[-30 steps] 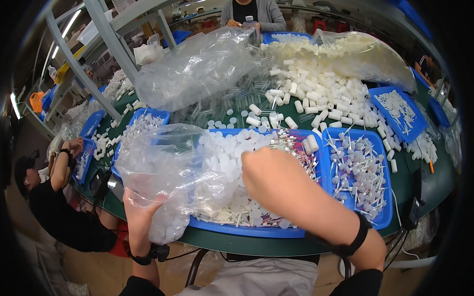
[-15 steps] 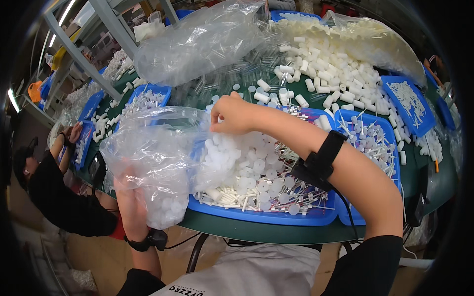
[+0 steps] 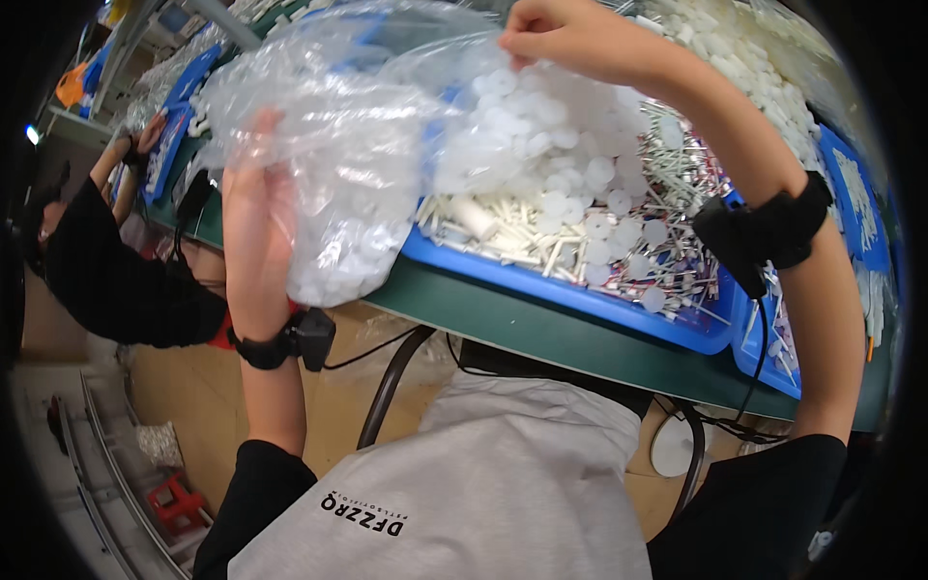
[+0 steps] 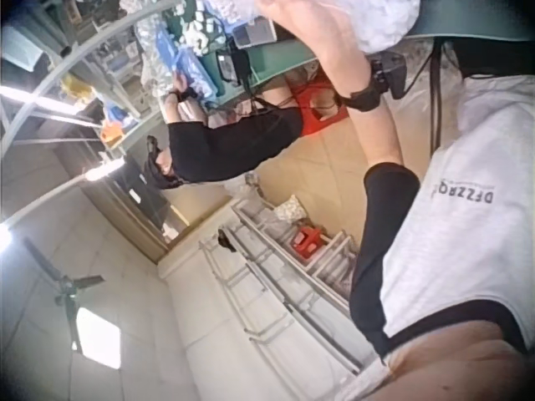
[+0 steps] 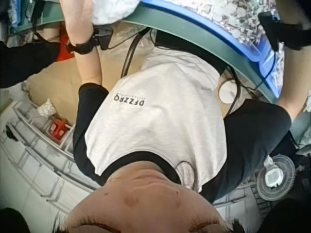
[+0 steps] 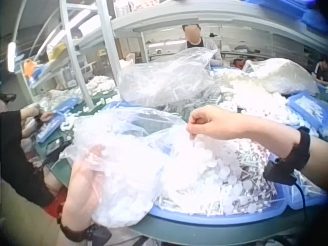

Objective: The person pours white plastic caps from a bag into a tray and joins a cap with a wire component. They then pick up an earbud and a small white ear tip, pressing them together by hand.

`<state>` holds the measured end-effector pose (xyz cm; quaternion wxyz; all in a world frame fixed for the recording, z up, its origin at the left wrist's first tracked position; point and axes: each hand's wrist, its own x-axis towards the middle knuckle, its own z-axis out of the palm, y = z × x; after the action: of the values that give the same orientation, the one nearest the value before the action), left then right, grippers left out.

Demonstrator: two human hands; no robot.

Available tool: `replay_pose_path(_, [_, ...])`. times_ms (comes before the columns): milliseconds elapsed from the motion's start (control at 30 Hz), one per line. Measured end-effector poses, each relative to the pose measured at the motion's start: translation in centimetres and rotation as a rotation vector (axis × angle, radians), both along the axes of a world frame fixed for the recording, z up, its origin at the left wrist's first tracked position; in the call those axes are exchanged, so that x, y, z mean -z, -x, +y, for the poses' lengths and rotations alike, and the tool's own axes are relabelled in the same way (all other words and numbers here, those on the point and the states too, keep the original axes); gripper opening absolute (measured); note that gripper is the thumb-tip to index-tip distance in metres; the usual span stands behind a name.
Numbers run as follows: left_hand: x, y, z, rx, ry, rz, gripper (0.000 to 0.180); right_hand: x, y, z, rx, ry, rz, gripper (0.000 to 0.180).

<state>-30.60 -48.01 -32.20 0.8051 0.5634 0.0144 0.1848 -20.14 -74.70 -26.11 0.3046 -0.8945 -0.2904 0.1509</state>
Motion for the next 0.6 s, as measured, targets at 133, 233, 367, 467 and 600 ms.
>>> replay_pose_path(133, [0.0, -0.5, 0.1, 0.104, 0.068, -0.077, 0.026, -0.5, 1.2, -0.3, 0.110, -0.099, -0.040, 0.019])
replay_pose_path(233, [0.6, -1.1, 0.5, 0.134, 0.102, -0.131, 0.024, -0.8, 1.5, 0.0, 0.105, -0.118, -0.059, 0.019])
replay_pose_path(367, [0.1, -0.9, 0.1, 0.109, 0.075, -0.081, 0.025, -1.1, 0.5, -2.8, 0.173, -0.032, -0.278, 0.017])
replay_pose_path(467, [0.1, -0.6, -0.1, 0.122, 0.020, -0.044, 0.025, 0.9, -0.6, -4.5, 0.067, -0.184, -0.389, 0.021])
replay_pose_path(600, [0.2, 0.0, 0.4, 0.106, -0.005, 0.006, 0.027, 1.2, 0.1, -3.9, 0.118, -0.289, -0.507, 0.021])
